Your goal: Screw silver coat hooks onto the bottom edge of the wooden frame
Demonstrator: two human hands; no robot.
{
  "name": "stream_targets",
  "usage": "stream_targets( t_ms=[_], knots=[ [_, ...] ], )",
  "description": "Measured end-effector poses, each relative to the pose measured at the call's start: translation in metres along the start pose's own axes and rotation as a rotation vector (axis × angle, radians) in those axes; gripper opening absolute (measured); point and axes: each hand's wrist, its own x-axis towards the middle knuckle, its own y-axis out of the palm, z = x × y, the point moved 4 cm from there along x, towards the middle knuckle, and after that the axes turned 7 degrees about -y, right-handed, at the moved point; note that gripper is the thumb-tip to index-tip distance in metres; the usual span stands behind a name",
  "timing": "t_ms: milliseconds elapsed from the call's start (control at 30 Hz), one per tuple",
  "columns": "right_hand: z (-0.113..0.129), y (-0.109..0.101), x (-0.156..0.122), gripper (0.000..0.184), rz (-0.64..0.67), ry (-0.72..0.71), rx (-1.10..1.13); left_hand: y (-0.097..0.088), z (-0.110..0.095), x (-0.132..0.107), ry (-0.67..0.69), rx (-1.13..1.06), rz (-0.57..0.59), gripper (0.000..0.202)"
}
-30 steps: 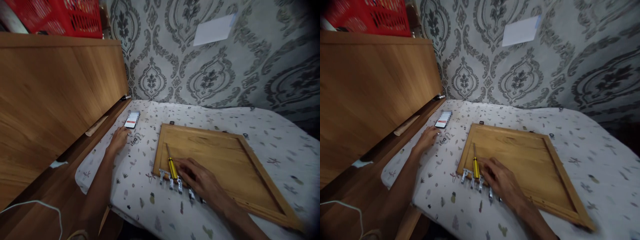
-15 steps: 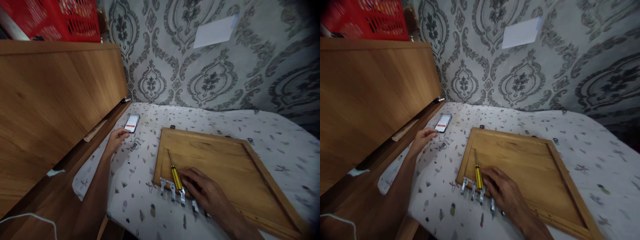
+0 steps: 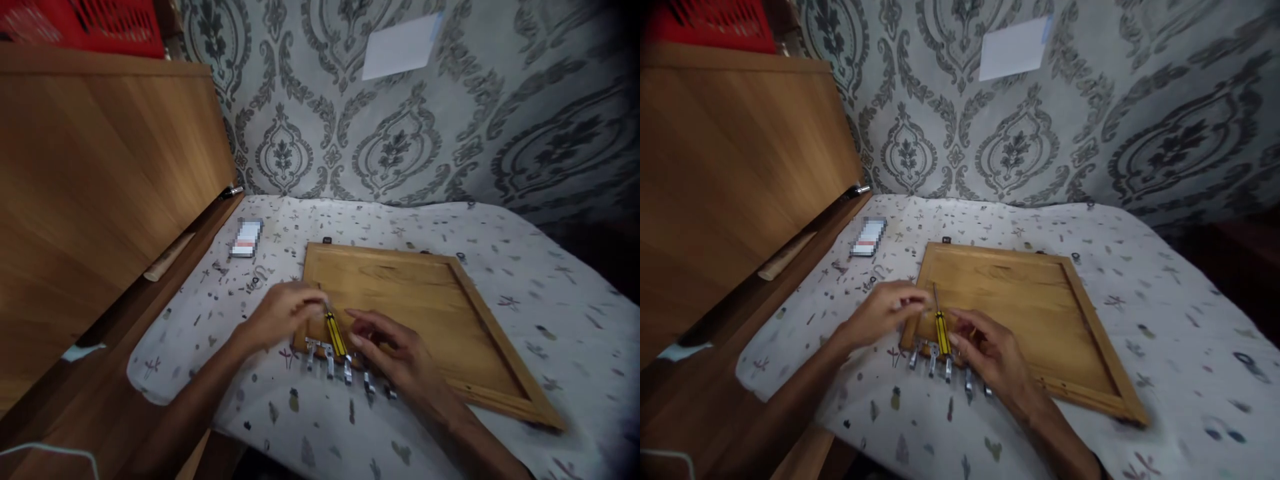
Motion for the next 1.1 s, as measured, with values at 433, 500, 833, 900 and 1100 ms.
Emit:
stream_targets(
  t_ms=[433, 500, 833, 900, 1100],
  knots=[
    [0.023, -0.009, -0.004, 0.045, 0.081, 0.009, 0.001, 0.034, -0.05, -0.01, 0.303, 0.545, 0.206, 0.017],
    [0.033, -0.015, -0.008, 0.045, 0.089, -0.004, -0.059, 0.038, -0.055, -0.01, 0.338, 0.525, 0.217, 0.019],
    [0.033, -0.061, -0.102, 0.038, -0.379, 0.209, -0.063, 0.061, -0.065, -0.01, 0.425, 0.275, 0.052, 0.028],
    [0.026, -0.056, -0.121, 0.036, -0.42, 0.231, -0.059, 0.069, -0.063, -0.014, 0.458, 0.308, 0.067, 0.028],
    [0.014, -0.031, -0.137, 0.028, -0.369, 0.269, -0.08, 0.095, -0.055, -0.021, 0.463, 0.335, 0.158, 0.023]
  ],
)
